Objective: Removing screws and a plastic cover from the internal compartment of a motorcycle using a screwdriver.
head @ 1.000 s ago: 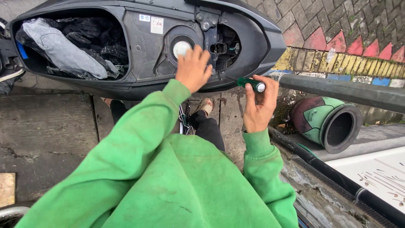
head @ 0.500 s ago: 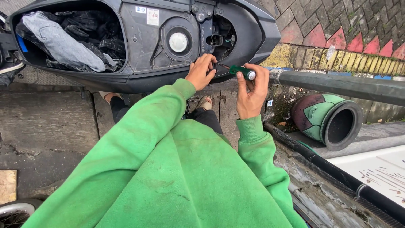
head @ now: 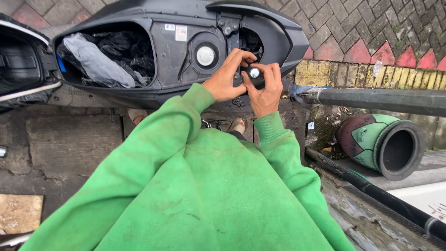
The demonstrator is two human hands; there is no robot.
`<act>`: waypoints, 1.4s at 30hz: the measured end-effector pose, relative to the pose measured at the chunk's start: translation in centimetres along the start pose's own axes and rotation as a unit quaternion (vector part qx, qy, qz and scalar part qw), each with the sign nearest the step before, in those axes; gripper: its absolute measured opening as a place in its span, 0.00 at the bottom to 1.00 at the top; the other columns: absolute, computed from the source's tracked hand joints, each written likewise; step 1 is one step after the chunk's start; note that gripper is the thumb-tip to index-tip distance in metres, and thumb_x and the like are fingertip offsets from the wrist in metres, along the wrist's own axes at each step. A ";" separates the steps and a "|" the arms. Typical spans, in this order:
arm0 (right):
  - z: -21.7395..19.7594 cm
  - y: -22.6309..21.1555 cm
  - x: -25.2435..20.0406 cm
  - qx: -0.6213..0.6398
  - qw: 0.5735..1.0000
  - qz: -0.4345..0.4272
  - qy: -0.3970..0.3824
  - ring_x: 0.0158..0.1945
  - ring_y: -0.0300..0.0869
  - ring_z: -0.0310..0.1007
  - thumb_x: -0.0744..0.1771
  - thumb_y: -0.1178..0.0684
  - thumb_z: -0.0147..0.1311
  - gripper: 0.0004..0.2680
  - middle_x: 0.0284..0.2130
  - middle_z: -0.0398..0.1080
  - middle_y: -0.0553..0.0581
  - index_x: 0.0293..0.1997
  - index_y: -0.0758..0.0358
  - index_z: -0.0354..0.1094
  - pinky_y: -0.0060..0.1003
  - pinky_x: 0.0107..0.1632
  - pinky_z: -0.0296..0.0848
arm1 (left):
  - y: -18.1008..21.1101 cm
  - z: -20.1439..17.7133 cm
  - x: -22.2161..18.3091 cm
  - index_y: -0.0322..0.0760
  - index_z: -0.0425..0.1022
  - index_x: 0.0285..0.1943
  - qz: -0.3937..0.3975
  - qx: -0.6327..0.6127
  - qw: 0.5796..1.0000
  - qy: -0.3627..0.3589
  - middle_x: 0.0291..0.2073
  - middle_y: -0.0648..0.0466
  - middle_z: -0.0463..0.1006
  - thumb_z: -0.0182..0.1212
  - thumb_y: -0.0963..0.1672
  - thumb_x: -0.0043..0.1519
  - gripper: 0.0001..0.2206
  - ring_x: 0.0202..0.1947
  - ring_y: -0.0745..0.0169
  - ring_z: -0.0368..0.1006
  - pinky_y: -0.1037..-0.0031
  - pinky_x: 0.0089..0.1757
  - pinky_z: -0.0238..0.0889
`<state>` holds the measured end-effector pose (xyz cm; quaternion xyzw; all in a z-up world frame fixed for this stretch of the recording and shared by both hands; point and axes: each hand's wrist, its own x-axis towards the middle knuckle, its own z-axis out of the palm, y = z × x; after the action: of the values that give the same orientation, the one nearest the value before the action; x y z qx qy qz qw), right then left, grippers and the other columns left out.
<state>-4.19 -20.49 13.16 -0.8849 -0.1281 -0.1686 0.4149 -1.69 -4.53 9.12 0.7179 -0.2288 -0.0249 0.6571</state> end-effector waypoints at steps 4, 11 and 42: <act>1.2 3.6 -1.7 0.004 0.999 -0.004 0.039 0.38 0.54 0.72 0.66 0.55 0.70 0.10 0.34 0.62 0.57 0.43 0.65 0.69 0.47 0.42 0.78 | 4.2 -0.6 -0.2 0.53 0.62 0.72 0.065 0.011 0.996 -0.055 0.63 0.53 0.64 0.54 0.42 0.52 0.32 0.62 0.48 0.63 0.54 0.61 0.58; 2.0 4.8 -2.5 0.031 0.997 -0.004 0.073 0.38 0.50 0.73 0.68 0.52 0.62 0.06 0.35 0.65 0.53 0.41 0.62 0.71 0.44 0.45 0.76 | 2.7 2.3 1.0 0.38 0.64 0.66 0.139 0.530 0.835 -0.054 0.61 0.46 0.69 0.46 0.48 0.71 0.18 0.56 0.53 0.69 0.61 0.48 0.61; 2.7 12.5 -5.4 0.239 0.900 0.312 0.189 0.36 0.41 0.67 0.68 0.52 0.57 0.17 0.43 0.65 0.58 0.54 0.54 0.47 0.35 0.40 0.70 | -1.0 4.4 3.4 0.33 0.73 0.33 -0.018 0.778 0.446 -0.443 0.23 0.57 0.65 0.50 0.35 0.64 0.09 0.15 0.63 0.66 0.68 0.07 0.57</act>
<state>-4.06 -26.65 0.71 -0.7055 0.1991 -0.1588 0.6614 0.22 -9.80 8.49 0.8240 -0.3996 -0.1629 -0.3672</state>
